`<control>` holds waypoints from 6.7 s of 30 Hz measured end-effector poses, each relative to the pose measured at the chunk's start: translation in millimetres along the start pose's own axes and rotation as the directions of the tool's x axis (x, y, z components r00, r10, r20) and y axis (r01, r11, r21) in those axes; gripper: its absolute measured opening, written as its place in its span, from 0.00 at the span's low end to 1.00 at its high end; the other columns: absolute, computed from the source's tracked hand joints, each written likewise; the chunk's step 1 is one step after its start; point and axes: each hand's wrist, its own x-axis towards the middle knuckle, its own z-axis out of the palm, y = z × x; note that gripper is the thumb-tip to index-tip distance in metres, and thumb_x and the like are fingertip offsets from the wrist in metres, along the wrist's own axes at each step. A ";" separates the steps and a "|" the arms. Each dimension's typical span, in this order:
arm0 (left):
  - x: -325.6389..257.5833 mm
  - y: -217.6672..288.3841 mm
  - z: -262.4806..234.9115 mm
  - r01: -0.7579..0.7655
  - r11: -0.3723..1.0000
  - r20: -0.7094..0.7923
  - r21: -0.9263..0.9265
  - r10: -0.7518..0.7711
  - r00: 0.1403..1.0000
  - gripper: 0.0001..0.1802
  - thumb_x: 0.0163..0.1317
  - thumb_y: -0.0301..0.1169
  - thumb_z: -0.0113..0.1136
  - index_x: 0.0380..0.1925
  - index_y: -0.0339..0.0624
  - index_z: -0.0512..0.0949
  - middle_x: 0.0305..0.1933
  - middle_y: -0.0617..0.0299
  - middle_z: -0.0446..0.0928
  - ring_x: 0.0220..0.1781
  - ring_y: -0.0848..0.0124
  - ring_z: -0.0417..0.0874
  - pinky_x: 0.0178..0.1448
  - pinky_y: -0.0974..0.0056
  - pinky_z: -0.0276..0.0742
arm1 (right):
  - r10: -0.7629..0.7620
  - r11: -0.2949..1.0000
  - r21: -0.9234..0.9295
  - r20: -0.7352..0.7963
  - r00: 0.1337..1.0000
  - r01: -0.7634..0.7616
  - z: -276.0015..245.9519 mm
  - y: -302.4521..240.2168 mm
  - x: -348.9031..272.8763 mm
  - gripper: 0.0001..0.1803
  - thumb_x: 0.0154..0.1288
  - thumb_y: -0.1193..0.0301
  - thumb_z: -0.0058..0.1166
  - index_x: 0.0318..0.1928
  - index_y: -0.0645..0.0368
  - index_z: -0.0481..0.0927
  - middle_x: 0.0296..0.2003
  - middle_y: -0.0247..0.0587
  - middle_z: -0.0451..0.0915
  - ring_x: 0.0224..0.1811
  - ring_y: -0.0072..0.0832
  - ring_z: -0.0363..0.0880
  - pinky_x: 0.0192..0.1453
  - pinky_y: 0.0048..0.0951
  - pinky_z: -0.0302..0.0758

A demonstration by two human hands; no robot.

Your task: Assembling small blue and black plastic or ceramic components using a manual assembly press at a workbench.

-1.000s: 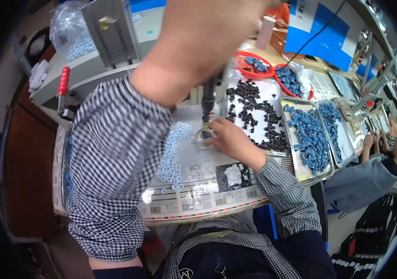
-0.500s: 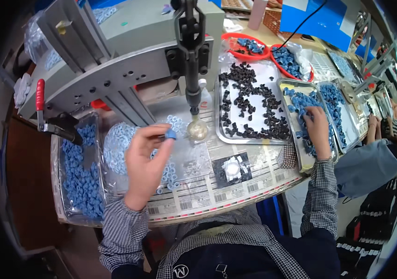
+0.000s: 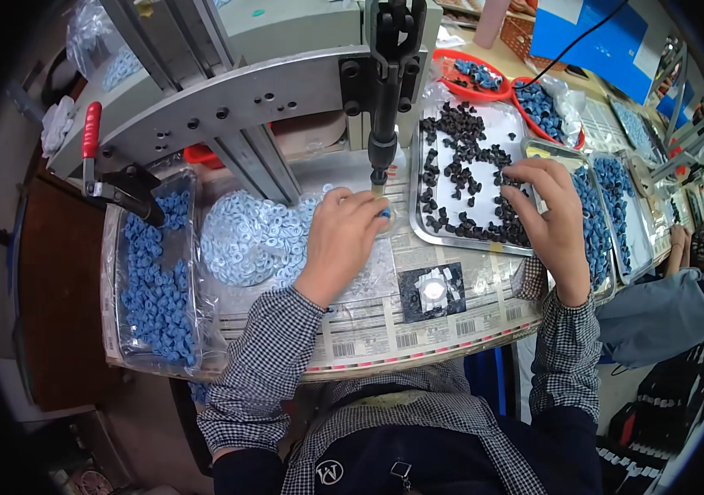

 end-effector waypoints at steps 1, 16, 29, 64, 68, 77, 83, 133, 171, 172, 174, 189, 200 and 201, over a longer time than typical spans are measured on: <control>-2.7 5.5 -2.6 -0.036 0.998 -0.005 0.057 0.036 0.999 0.17 0.57 0.30 0.70 0.48 0.42 0.85 0.48 0.57 0.85 0.52 0.56 0.78 0.59 0.55 0.74 | -0.017 0.997 0.069 -0.003 1.000 0.017 0.1 -4.8 7.7 0.13 0.59 0.76 0.67 0.45 0.61 0.84 0.44 0.45 0.82 0.48 0.42 0.79 0.53 0.37 0.75; -9.5 3.2 5.8 0.142 0.989 0.012 -0.040 -0.142 0.990 0.37 0.60 0.34 0.70 0.68 0.37 0.66 0.49 0.54 0.83 0.53 0.55 0.79 0.60 0.56 0.73 | -0.091 0.622 0.782 0.029 0.995 0.034 -39.9 -134.5 142.1 0.20 0.69 0.62 0.61 0.50 0.65 0.76 0.43 0.47 0.81 0.47 0.27 0.82 0.50 0.29 0.78; 5.6 19.7 -45.0 0.298 0.922 0.294 -0.245 -0.223 0.930 0.32 0.64 0.29 0.66 0.67 0.37 0.69 0.57 0.50 0.80 0.56 0.54 0.82 0.62 0.56 0.75 | -0.441 0.550 0.642 -0.319 0.839 0.534 4.0 -108.7 24.1 0.21 0.65 0.58 0.61 0.48 0.64 0.82 0.49 0.48 0.82 0.58 0.47 0.80 0.69 0.48 0.64; -24.5 -45.4 -51.3 0.010 0.979 0.125 0.203 -0.036 0.991 0.06 0.51 0.21 0.63 0.31 0.38 0.85 0.34 0.55 0.82 0.42 0.56 0.80 0.50 0.55 0.75 | 0.242 0.858 0.388 0.274 0.931 -0.337 58.0 -2.3 -22.6 0.13 0.61 0.80 0.64 0.48 0.62 0.83 0.41 0.41 0.82 0.41 0.28 0.84 0.42 0.26 0.81; -24.5 -13.4 -72.5 0.451 0.888 0.225 -0.093 -0.423 0.878 0.05 0.63 0.22 0.63 0.38 0.34 0.84 0.42 0.53 0.86 0.41 0.64 0.87 0.44 0.63 0.80 | 0.220 0.880 0.356 0.282 0.934 -0.315 48.0 -10.9 -32.4 0.13 0.61 0.80 0.65 0.47 0.62 0.84 0.42 0.41 0.82 0.42 0.26 0.84 0.44 0.24 0.82; -55.0 43.7 -65.1 0.713 0.004 0.631 -0.701 -0.461 0.623 0.16 0.75 0.26 0.53 0.59 0.30 0.75 0.55 0.46 0.82 0.57 0.60 0.85 0.64 0.62 0.82 | 0.285 0.432 0.680 0.520 0.805 -0.593 50.4 -42.2 -61.8 0.11 0.64 0.82 0.62 0.47 0.65 0.84 0.44 0.39 0.80 0.38 0.19 0.83 0.41 0.17 0.82; -57.5 57.4 -61.6 0.704 -0.051 0.651 -0.708 -0.432 0.624 0.18 0.77 0.27 0.50 0.61 0.28 0.73 0.58 0.43 0.80 0.61 0.59 0.83 0.67 0.61 0.81 | 0.138 0.509 0.708 0.495 0.858 -0.490 65.6 -51.9 -72.3 0.10 0.66 0.80 0.62 0.48 0.66 0.84 0.47 0.40 0.80 0.43 0.20 0.84 0.45 0.18 0.83; -59.5 46.7 -59.9 0.765 0.032 0.698 -0.643 -0.384 0.604 0.10 0.70 0.21 0.60 0.49 0.31 0.80 0.47 0.54 0.85 0.49 0.71 0.87 0.56 0.70 0.84 | -0.247 0.859 0.511 0.357 0.901 0.033 83.7 -61.6 -75.6 0.11 0.53 0.81 0.68 0.39 0.62 0.86 0.44 0.42 0.86 0.44 0.35 0.87 0.45 0.31 0.85; -82.6 -36.5 -184.2 0.534 0.656 -0.068 -0.534 -0.663 0.746 0.08 0.71 0.26 0.58 0.45 0.33 0.81 0.43 0.59 0.85 0.42 0.75 0.84 0.49 0.69 0.81 | 0.159 0.763 0.555 0.335 0.929 -0.331 70.5 -64.0 -77.1 0.16 0.54 0.85 0.65 0.45 0.68 0.82 0.37 0.38 0.78 0.37 0.22 0.77 0.45 0.23 0.75; -87.5 -71.5 -197.1 0.546 0.697 -0.181 -0.465 -0.678 0.712 0.09 0.69 0.26 0.61 0.45 0.32 0.82 0.39 0.62 0.85 0.39 0.77 0.83 0.45 0.71 0.78 | 0.154 0.761 0.560 0.333 0.930 -0.326 71.5 -65.2 -76.8 0.16 0.54 0.85 0.65 0.45 0.68 0.82 0.37 0.38 0.78 0.37 0.22 0.77 0.45 0.23 0.75; -98.9 -136.3 -222.4 0.617 0.783 -0.234 -0.079 -0.616 0.752 0.09 0.66 0.25 0.61 0.43 0.33 0.83 0.38 0.55 0.87 0.40 0.70 0.87 0.46 0.66 0.80 | 0.172 0.734 0.559 0.397 0.902 -0.386 68.4 -69.4 -74.5 0.16 0.54 0.85 0.65 0.45 0.68 0.82 0.37 0.38 0.78 0.37 0.23 0.77 0.45 0.23 0.75; -106.9 -218.6 -211.1 0.413 0.739 -0.038 0.532 -0.466 0.884 0.14 0.60 0.22 0.62 0.47 0.37 0.79 0.43 0.44 0.82 0.47 0.46 0.84 0.50 0.50 0.77 | 0.152 0.342 0.784 0.498 0.854 -0.518 78.8 -62.0 -81.7 0.15 0.62 0.85 0.61 0.49 0.62 0.81 0.43 0.35 0.74 0.42 0.19 0.73 0.48 0.21 0.73; -93.8 -233.8 -203.0 0.430 0.790 -0.007 0.436 -0.475 0.880 0.19 0.58 0.22 0.65 0.51 0.37 0.77 0.47 0.47 0.82 0.52 0.49 0.83 0.56 0.55 0.76 | 0.178 0.353 0.784 0.479 0.860 -0.510 63.2 -65.2 -82.7 0.15 0.63 0.84 0.62 0.51 0.70 0.81 0.45 0.40 0.78 0.46 0.23 0.80 0.53 0.25 0.78; -96.8 -236.1 -204.2 0.391 0.791 0.011 0.470 -0.449 0.894 0.18 0.59 0.23 0.65 0.50 0.36 0.76 0.47 0.47 0.83 0.51 0.50 0.84 0.56 0.56 0.77 | 0.189 0.375 0.766 0.488 0.852 -0.522 62.1 -64.7 -83.1 0.15 0.63 0.84 0.62 0.51 0.69 0.81 0.45 0.40 0.78 0.46 0.22 0.79 0.52 0.24 0.78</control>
